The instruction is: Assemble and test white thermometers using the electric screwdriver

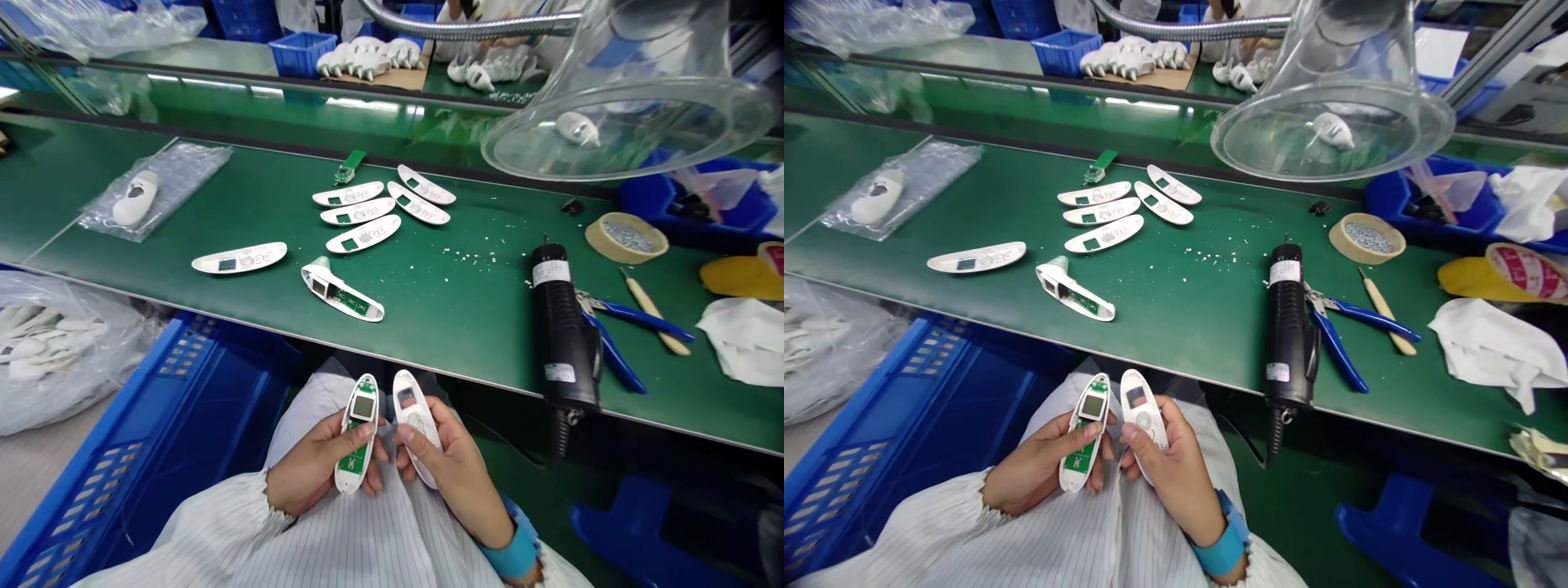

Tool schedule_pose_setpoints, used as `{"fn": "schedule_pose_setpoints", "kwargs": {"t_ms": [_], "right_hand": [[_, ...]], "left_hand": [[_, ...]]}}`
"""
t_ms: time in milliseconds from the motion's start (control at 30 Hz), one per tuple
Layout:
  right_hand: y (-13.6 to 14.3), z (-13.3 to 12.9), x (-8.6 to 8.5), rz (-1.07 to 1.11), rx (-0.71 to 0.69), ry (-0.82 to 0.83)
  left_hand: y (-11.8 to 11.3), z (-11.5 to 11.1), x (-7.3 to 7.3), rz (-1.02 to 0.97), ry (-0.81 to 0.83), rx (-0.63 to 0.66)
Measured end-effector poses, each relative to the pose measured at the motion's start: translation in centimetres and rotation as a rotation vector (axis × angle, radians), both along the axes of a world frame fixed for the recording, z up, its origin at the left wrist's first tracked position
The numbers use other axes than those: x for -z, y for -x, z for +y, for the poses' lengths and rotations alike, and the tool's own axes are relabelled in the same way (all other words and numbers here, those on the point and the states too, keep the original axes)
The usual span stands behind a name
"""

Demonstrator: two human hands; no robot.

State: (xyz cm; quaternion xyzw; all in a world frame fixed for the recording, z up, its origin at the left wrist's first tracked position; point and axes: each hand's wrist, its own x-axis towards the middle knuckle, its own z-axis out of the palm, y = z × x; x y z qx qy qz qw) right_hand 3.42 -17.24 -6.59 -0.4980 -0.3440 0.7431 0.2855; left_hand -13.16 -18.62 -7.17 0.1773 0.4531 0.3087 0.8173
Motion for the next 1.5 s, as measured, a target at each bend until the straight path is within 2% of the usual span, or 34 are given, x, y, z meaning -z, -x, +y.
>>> {"fn": "schedule_pose_setpoints", "kwargs": {"t_ms": [267, 633, 1033, 1333, 1500], "right_hand": [[0.0, 0.4, 0.7, -0.05, 0.016, 0.001], [0.0, 0.5, 2.3, -0.042, 0.041, -0.022], [0.1, 0.7, 2.2, -0.065, 0.038, -0.011], [0.0, 0.9, 2.2, -0.065, 0.033, 0.008], [0.1, 0.6, 1.3, -0.092, -0.001, 0.003]], "left_hand": [[0.1, 0.2, 0.3, 0.124, -0.087, 0.015], [0.5, 0.5, 1.1, 0.084, -0.073, 0.019], [0.6, 0.5, 2.1, 0.03, -0.075, 0.007], [0.6, 0.5, 2.0, 0.034, -0.06, 0.005], [0.5, 0.3, 2.3, 0.048, -0.055, 0.005]]}}
